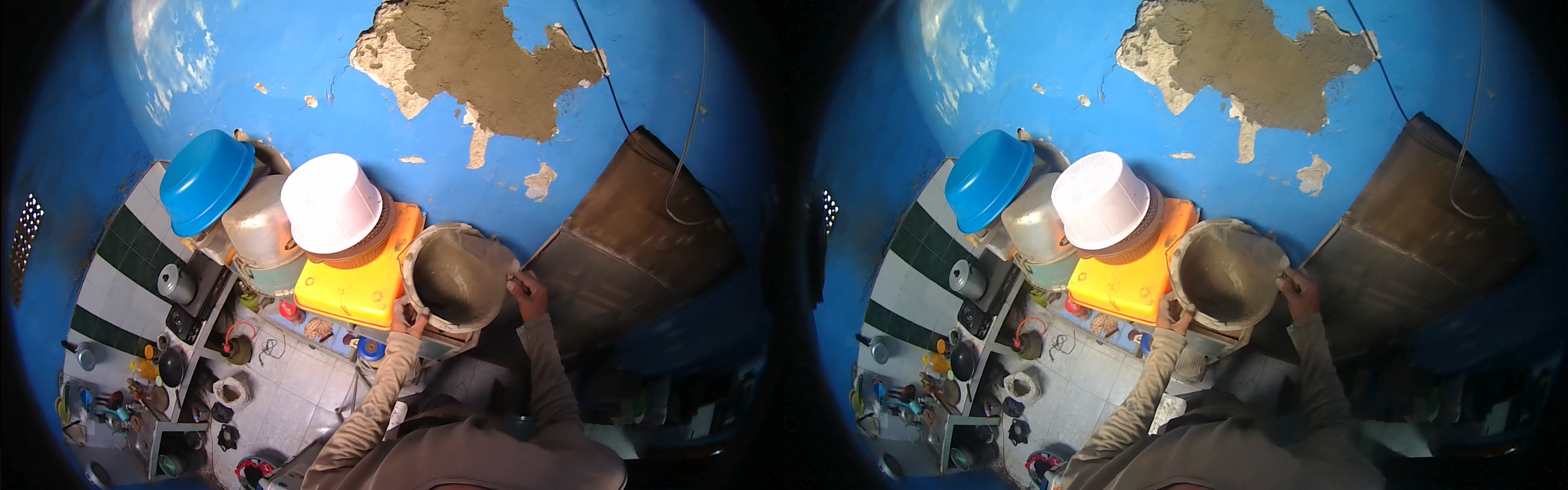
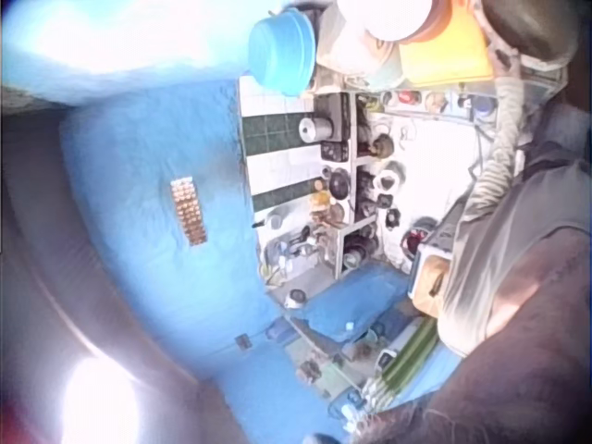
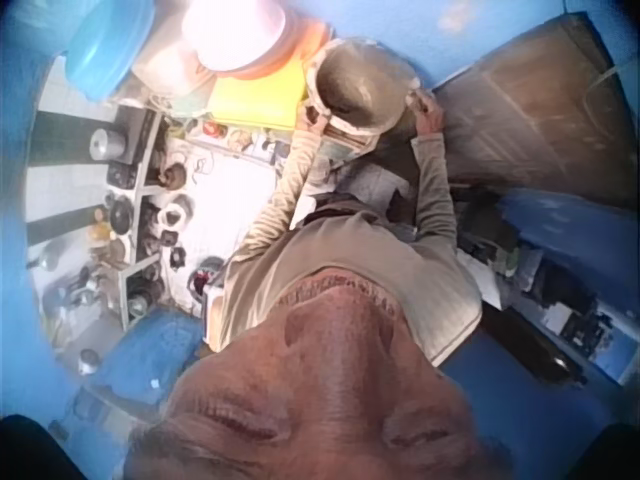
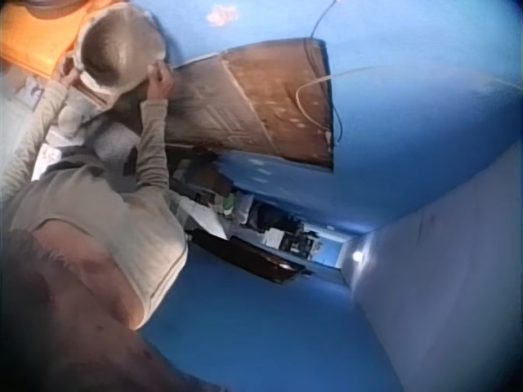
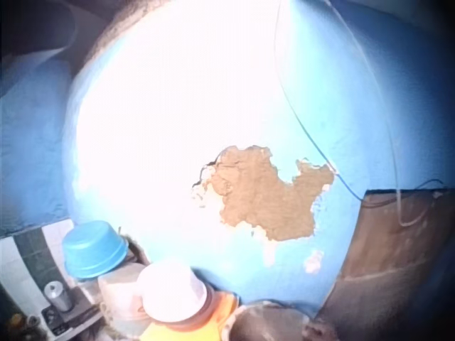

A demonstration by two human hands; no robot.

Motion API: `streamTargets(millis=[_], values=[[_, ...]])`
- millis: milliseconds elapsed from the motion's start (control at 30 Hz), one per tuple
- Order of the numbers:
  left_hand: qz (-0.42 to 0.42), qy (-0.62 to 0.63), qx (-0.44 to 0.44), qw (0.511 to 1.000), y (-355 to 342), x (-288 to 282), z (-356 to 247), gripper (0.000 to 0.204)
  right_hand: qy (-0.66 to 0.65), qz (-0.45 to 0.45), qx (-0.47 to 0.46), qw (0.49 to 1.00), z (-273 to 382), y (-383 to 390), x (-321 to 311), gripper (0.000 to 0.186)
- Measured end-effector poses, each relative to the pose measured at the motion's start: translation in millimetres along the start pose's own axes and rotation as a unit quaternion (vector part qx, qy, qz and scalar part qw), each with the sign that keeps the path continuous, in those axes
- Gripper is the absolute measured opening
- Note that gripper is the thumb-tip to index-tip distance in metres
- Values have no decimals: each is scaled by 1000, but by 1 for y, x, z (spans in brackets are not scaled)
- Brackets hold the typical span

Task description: The person scoops cement from a bucket with a trowel and applies it to a damaged section of a blue wall, smoothing the surface repeatedly.

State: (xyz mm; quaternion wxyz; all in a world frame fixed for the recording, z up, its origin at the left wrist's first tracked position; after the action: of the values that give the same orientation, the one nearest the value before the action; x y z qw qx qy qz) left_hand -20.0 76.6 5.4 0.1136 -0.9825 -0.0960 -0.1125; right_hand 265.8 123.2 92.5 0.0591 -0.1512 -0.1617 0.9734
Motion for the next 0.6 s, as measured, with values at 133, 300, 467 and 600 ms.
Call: streamTargets(millis=[133,300,467,600], values=[[-5,-22,-42,999,-2,-3,13,37,-1,1,-56,998,33,-40,-11,30],[-7,-34,-32,999,-1,-1,14,35,-60,-12,-49,997,49,-80,-20,32],[-10,-44,-45,998,0,-2,10,35,-34,-9,45,998,40,-113,-23,35],[-9,-31,-50,998,1,-2,8,36,-30,-6,115,993,47,-131,-20,26]])
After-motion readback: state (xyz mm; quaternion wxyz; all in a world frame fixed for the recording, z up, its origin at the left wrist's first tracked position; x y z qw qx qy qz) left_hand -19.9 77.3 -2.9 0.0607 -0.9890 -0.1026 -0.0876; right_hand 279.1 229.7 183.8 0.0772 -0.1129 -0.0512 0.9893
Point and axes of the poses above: each hand's wrist, its own y-axis away from the middle knuckle, its own x-axis out of the palm, z = x × y, the point moved 7 cm from there along -y, towards the middle knuckle, and after that the axes turned 11 degrees about -y, right-handed, at the moved point
